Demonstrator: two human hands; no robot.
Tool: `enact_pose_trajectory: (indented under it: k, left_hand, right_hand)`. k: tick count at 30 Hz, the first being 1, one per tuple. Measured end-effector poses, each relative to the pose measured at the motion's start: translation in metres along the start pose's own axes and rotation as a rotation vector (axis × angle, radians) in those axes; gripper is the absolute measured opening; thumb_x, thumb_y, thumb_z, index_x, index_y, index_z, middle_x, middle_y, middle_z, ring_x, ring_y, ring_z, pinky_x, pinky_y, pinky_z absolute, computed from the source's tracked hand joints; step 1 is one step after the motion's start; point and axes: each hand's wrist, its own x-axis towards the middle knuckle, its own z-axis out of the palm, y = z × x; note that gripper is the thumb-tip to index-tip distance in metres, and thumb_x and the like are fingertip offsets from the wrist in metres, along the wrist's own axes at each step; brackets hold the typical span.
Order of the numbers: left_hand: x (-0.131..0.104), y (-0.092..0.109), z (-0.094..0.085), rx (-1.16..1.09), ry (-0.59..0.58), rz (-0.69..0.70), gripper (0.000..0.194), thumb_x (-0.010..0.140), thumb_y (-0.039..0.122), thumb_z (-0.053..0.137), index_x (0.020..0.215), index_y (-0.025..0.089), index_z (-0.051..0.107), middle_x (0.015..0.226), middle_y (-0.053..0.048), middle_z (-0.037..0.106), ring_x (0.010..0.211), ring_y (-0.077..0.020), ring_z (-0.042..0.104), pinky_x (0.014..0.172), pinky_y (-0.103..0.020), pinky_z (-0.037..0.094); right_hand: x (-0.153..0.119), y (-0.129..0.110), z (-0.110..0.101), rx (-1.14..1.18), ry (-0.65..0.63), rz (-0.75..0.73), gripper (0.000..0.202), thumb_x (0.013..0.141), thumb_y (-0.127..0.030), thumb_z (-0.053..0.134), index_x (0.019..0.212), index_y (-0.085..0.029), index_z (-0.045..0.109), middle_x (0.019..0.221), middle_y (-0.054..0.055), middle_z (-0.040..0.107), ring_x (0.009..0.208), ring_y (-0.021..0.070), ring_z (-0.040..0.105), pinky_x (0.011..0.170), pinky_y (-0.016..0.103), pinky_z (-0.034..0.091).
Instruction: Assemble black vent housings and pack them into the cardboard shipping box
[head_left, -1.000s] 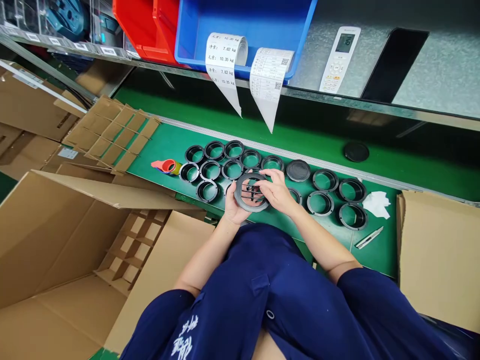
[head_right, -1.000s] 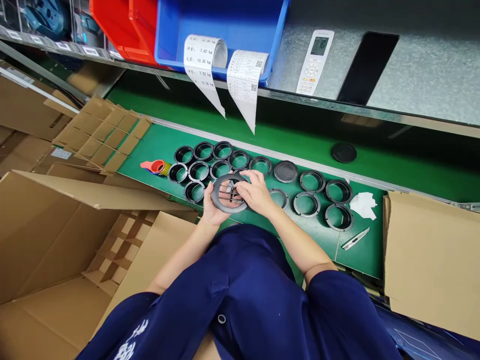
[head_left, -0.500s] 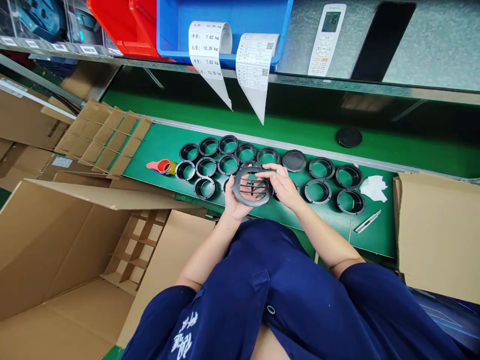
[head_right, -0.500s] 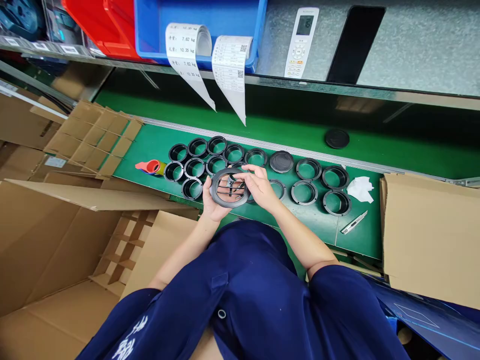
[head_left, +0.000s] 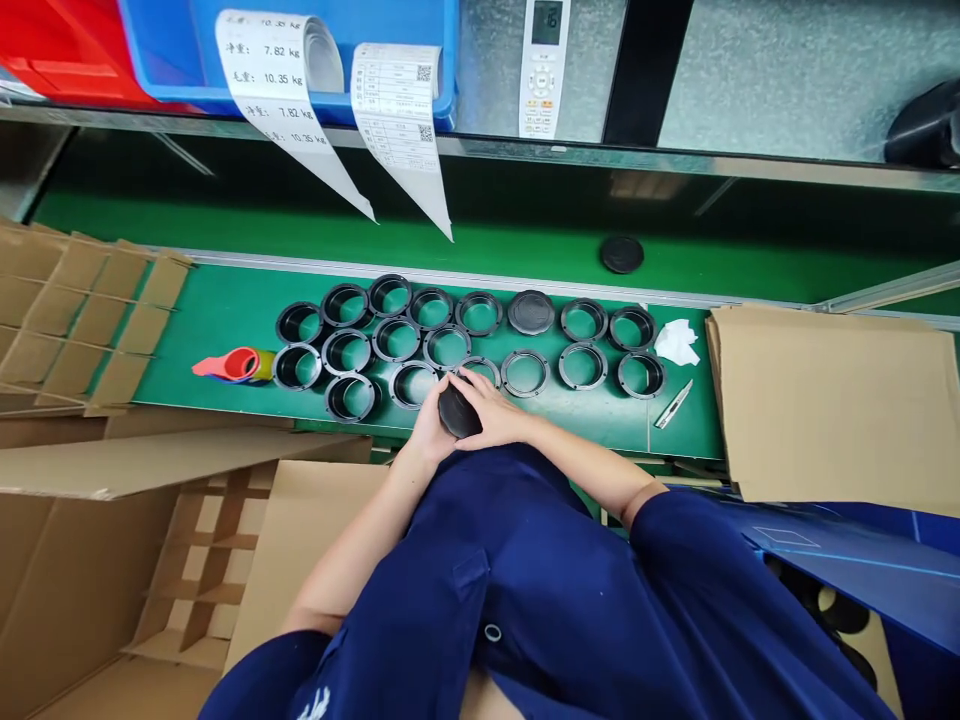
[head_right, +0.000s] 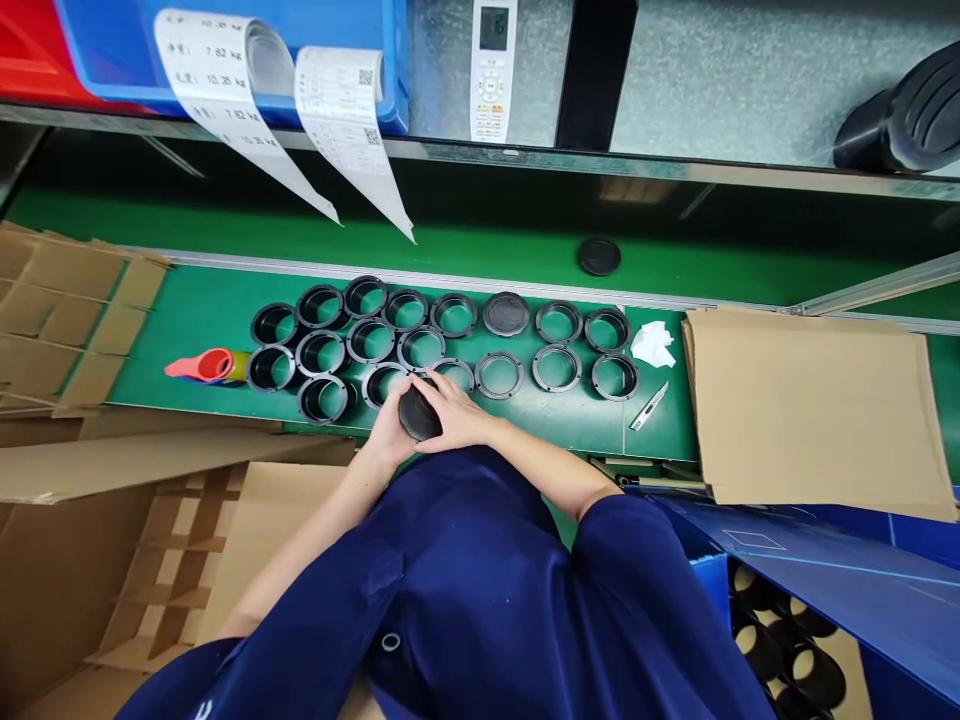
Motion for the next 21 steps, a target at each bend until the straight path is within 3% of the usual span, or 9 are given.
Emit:
enact_pose_trajectory:
  k: [3, 6, 12, 17, 21]
  left_hand:
    - [0.004, -0.001, -0.003, 0.072, -0.033, -0.098, 0.048, 0.094, 0.054, 0.056, 0.128, 0.022, 0.062, 0.121, -0.014, 0.071, 0.122, -0.0325, 0.062, 0.106, -0.053, 0.05]
    - [0.008, 0.002, -0.014, 0.14, -0.011, -0.084, 0.05, 0.095, 0.051, 0.056, 0.138, 0.024, 0.055, 0.136, -0.017, 0.062, 0.13, -0.0302, 0.057, 0.11, -0.055, 0.046]
    - [0.012, 0.001, -0.039, 0.141, 0.054, -0.095, 0.031, 0.096, 0.027, 0.054, 0.122, 0.013, 0.065, 0.14, -0.018, 0.061, 0.126, -0.0254, 0.062, 0.111, -0.039, 0.048]
    - [0.012, 0.001, -0.053, 0.115, 0.114, -0.069, 0.027, 0.095, 0.019, 0.051, 0.115, 0.011, 0.068, 0.133, -0.017, 0.066, 0.119, -0.0235, 0.066, 0.108, -0.036, 0.052]
    - [0.012, 0.002, -0.064, 0.102, 0.193, -0.067, 0.027, 0.095, 0.017, 0.052, 0.114, 0.009, 0.068, 0.127, -0.018, 0.069, 0.114, -0.0226, 0.069, 0.103, -0.035, 0.056]
  right_hand:
    - [-0.005, 0.023, -0.008, -0.113, 0.117, 0.119, 0.123, 0.067, -0.055, 0.083, 0.163, -0.019, 0.014, 0.156, 0.021, 0.026, 0.144, 0.0383, 0.028, 0.119, 0.055, 0.028]
    - [-0.011, 0.061, -0.019, -0.345, 0.229, 0.346, 0.119, 0.067, -0.052, 0.082, 0.162, -0.011, 0.021, 0.155, 0.026, 0.024, 0.142, 0.0446, 0.026, 0.12, 0.062, 0.019]
    - [-0.022, 0.117, -0.013, -0.511, 0.095, 0.457, 0.122, 0.068, -0.055, 0.081, 0.163, -0.012, 0.017, 0.16, 0.026, 0.022, 0.148, 0.0458, 0.021, 0.122, 0.063, 0.009]
    - [-0.02, 0.122, -0.012, -0.509, 0.12, 0.454, 0.118, 0.077, -0.065, 0.071, 0.163, -0.009, 0.013, 0.167, 0.024, 0.009, 0.154, 0.0427, 0.008, 0.124, 0.06, 0.007]
    - [-0.011, 0.108, -0.019, -0.561, 0.296, 0.339, 0.089, 0.098, -0.059, 0.044, 0.163, -0.009, 0.011, 0.17, 0.017, 0.002, 0.157, 0.0337, -0.002, 0.126, 0.055, 0.004]
